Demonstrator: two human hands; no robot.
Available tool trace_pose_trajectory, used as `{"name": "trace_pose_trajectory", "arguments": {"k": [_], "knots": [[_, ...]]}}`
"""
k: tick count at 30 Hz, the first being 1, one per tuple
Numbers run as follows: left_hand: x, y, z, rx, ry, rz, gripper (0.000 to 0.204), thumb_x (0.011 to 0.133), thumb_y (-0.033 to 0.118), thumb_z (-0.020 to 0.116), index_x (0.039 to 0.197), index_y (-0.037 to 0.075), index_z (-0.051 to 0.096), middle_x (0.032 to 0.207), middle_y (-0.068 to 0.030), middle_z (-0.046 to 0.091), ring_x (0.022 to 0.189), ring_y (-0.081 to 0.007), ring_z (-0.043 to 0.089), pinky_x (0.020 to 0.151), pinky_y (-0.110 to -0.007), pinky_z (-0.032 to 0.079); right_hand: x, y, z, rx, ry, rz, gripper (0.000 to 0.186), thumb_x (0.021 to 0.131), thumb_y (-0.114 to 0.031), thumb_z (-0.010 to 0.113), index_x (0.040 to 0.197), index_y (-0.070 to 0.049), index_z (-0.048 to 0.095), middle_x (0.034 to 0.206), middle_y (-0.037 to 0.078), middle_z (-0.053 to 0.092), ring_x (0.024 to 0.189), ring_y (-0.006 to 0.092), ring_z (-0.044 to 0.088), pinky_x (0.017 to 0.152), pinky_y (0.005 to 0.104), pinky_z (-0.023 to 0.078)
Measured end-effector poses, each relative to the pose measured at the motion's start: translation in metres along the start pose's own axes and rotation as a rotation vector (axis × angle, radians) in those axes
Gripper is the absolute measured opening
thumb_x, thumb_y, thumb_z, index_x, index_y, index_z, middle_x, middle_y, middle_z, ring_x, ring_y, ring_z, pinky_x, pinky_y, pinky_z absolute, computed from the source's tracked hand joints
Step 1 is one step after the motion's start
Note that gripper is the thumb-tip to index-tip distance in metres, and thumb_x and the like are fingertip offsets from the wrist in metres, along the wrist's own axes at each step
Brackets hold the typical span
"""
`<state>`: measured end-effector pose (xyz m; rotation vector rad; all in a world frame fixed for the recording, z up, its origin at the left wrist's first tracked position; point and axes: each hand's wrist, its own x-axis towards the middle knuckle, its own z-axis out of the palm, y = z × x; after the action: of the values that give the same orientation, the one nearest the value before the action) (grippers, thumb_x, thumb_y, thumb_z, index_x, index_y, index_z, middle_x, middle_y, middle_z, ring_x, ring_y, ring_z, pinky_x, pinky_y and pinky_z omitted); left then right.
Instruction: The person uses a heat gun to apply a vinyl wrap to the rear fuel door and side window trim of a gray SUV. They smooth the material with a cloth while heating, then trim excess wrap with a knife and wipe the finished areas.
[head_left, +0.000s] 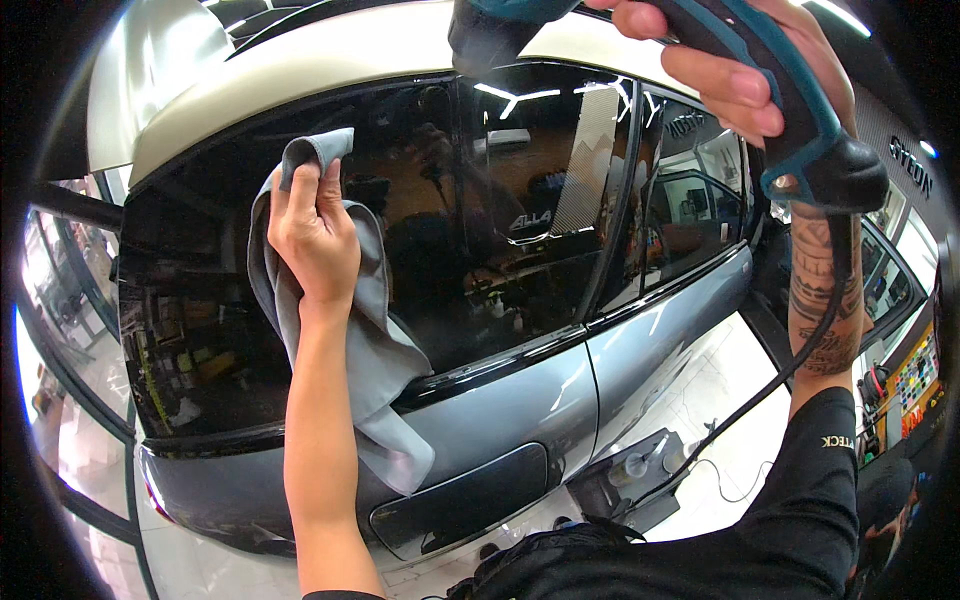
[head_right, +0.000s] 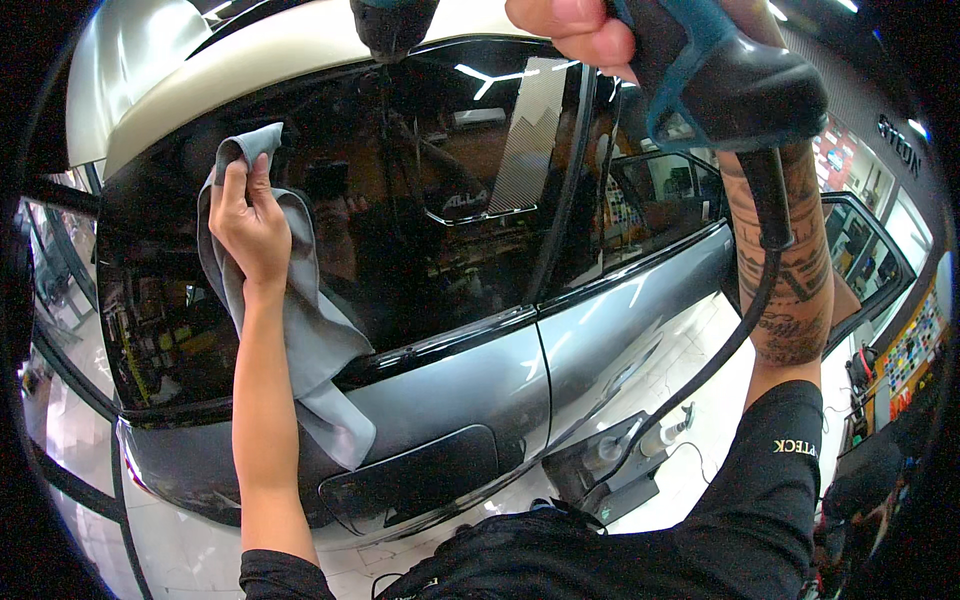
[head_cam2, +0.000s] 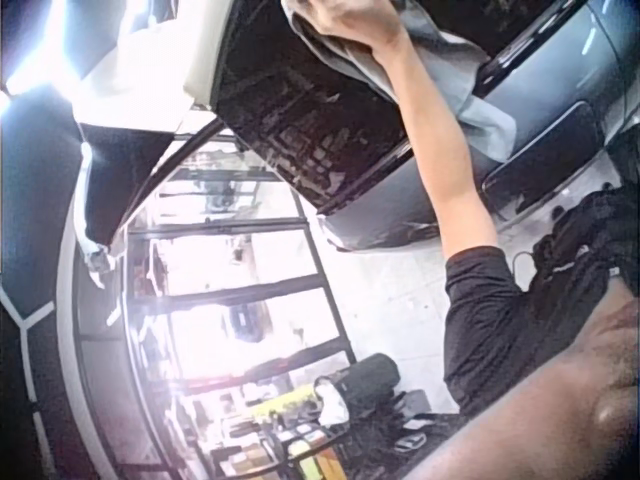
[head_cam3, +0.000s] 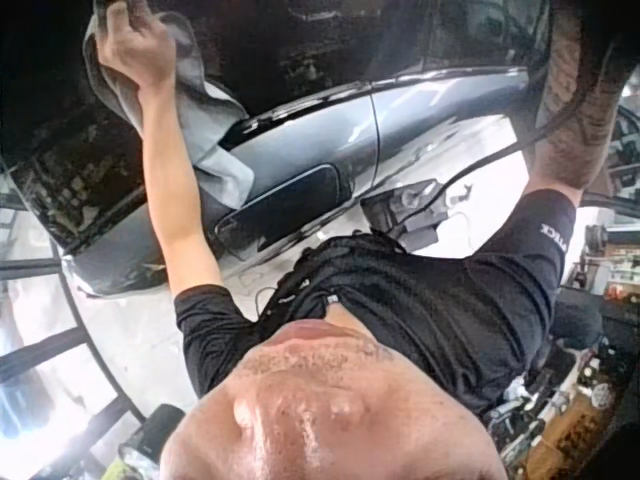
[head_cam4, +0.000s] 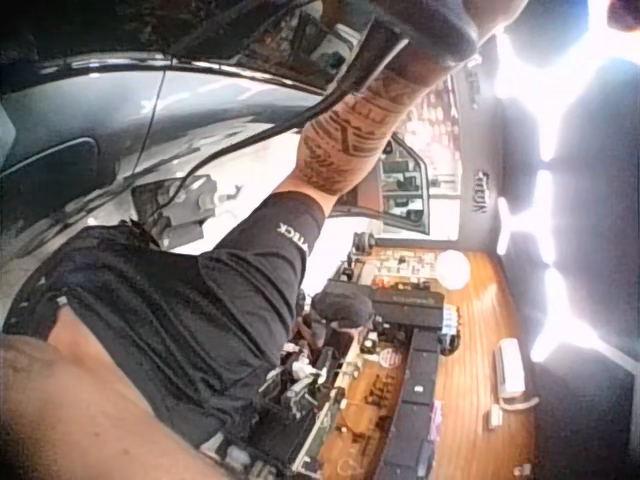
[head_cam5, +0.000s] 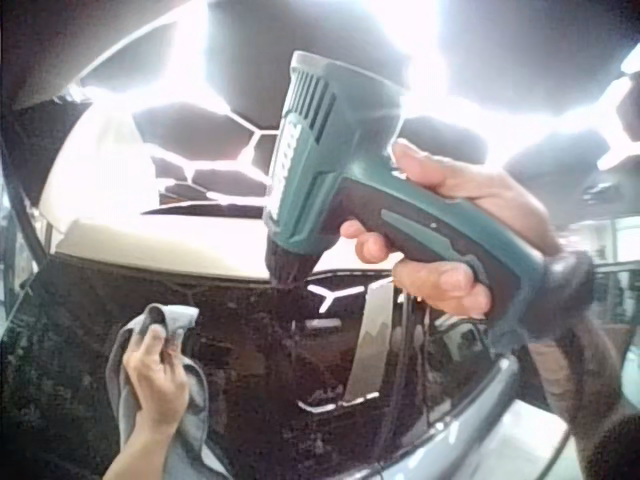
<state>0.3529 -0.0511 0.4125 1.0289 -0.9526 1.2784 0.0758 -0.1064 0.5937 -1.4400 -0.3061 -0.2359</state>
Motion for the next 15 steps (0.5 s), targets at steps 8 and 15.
{"name": "trace_pose_trajectory", "arguments": {"k": [8, 15], "knots": [[-0.003, -0.003, -0.008, -0.001, -0.017, -0.103, 0.013, 0.089, 0.012, 0.057, 0.086, 0.0, 0.059, 0.073, -0.0165, 0.061, 0.062, -0.0268, 0.059, 0.058, -0.031, 0.044, -0.005, 0.01, 0.007, -0.005, 0.19, 0.072, 0.052, 0.097, -0.035, 0.025, 0.106, 0.016, 0.032, 0.086, 0.027, 0.053, 0.05, 0.0263, 0.062, 0.038, 0.0305, 0.056], [-0.006, -0.009, -0.007, 0.006, 0.022, -0.081, 0.008, 0.086, 0.008, 0.06, 0.084, -0.001, 0.06, 0.068, -0.0144, 0.06, 0.057, -0.0264, 0.059, 0.05, -0.032, 0.042, 0.003, 0.028, -0.014, -0.005, -0.179, 0.024, 0.053, 0.096, -0.032, 0.031, 0.111, 0.019, 0.029, 0.087, 0.029, 0.052, 0.048, 0.0263, 0.061, 0.034, 0.0293, 0.053]]}}
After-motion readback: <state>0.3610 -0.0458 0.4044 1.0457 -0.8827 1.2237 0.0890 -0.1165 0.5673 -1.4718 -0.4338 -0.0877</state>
